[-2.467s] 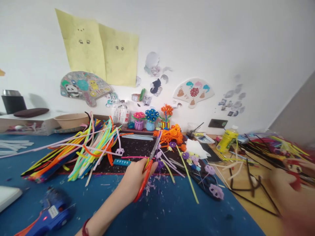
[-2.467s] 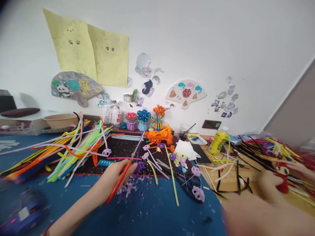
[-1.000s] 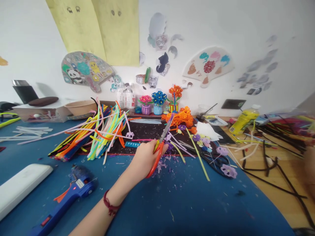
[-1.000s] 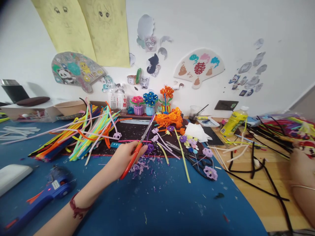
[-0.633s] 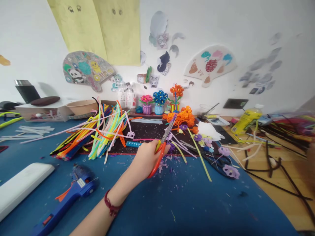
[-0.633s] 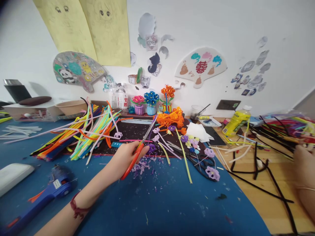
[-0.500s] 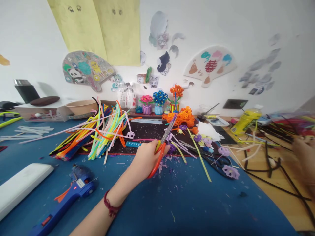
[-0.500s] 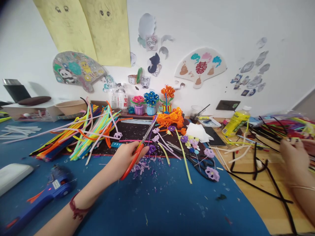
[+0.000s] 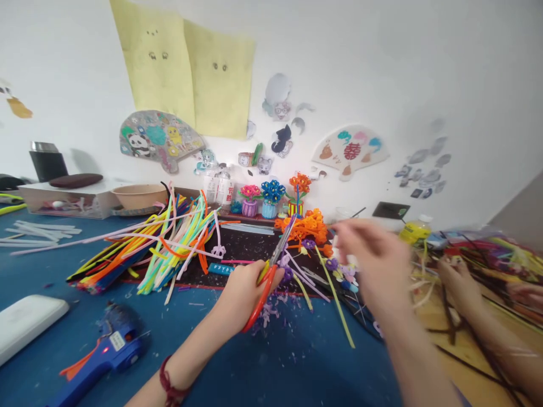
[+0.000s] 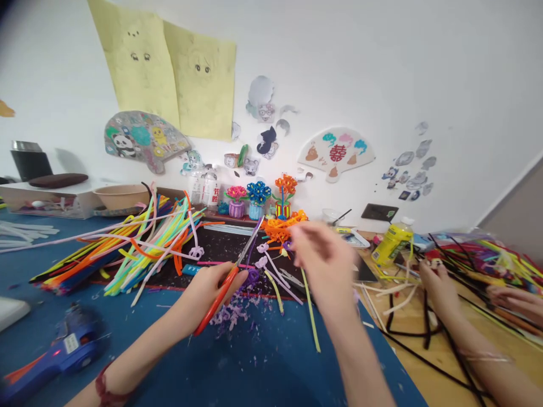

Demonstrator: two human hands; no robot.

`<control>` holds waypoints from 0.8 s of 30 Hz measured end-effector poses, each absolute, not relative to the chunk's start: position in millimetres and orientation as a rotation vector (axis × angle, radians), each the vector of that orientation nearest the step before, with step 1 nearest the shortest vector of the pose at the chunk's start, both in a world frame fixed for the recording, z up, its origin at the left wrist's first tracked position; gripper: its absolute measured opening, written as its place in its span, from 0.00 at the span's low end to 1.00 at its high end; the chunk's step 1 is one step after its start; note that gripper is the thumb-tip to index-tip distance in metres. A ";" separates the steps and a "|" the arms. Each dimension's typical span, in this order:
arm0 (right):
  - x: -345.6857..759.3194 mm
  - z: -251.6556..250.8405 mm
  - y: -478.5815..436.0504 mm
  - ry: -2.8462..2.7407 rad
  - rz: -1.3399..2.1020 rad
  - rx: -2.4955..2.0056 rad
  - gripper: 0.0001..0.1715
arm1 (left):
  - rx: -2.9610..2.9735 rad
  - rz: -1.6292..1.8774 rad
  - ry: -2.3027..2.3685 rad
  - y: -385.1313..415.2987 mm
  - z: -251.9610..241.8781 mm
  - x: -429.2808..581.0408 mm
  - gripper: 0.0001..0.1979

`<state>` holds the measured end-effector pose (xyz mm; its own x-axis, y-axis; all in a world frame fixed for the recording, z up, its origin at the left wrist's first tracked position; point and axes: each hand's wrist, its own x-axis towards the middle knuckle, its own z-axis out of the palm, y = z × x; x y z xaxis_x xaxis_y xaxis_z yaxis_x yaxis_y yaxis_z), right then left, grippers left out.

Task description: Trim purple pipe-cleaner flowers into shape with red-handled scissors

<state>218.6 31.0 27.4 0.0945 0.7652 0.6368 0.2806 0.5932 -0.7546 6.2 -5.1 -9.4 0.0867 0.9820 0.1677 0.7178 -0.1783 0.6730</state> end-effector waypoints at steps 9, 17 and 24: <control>170.5 -24.4 69.7 -1.468 1.111 -0.688 0.15 | 2.060 0.777 1.718 1.4 -18.2 5.0 0.18; 178.2 -27.8 66.6 -1.454 1.118 -0.716 0.15 | 2.102 0.733 1.674 3.0 -21.8 1.0 0.20; 185.7 -24.1 68.6 -1.491 1.076 -0.736 0.15 | 2.100 0.632 1.667 1.9 -13.9 0.8 0.22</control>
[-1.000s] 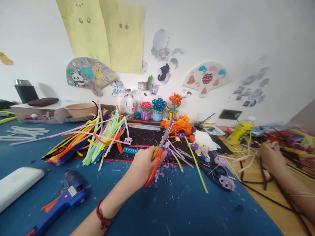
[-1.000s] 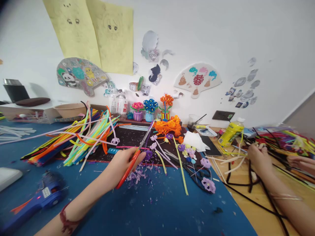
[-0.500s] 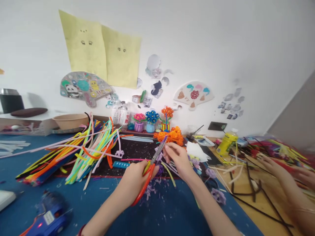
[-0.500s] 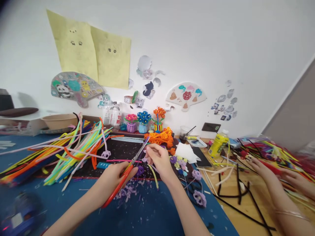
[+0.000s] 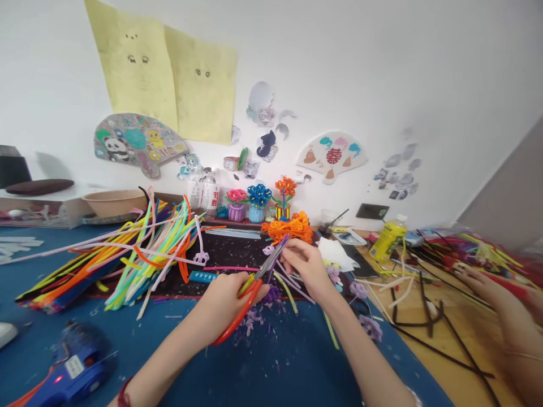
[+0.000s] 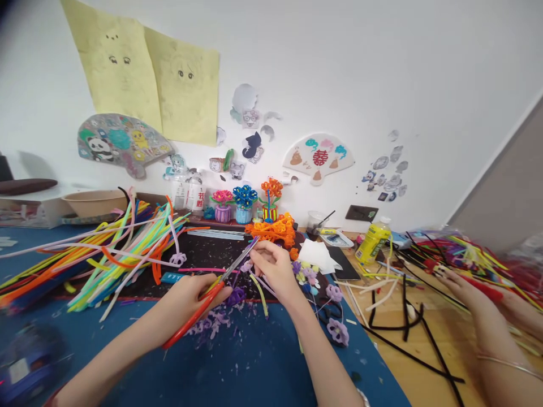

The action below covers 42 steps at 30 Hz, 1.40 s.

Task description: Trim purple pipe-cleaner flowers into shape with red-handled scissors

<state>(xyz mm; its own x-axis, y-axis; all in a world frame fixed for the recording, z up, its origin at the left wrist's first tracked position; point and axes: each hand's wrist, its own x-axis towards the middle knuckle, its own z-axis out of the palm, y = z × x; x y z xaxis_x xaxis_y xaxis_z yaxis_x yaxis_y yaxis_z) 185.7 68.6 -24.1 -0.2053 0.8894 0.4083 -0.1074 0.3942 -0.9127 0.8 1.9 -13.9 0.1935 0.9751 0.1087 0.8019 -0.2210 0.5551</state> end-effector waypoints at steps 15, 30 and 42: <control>179.6 -28.1 64.9 -1.463 0.932 -0.795 0.10 | 2.119 0.511 1.671 -7.5 -21.8 4.5 0.17; 174.9 -31.5 61.5 -1.468 0.931 -0.734 0.09 | 2.124 0.582 1.712 -1.3 -29.2 8.4 0.18; 184.3 -29.6 68.0 -1.462 1.170 -0.643 0.08 | 2.103 0.534 1.590 -1.5 -20.8 4.2 0.21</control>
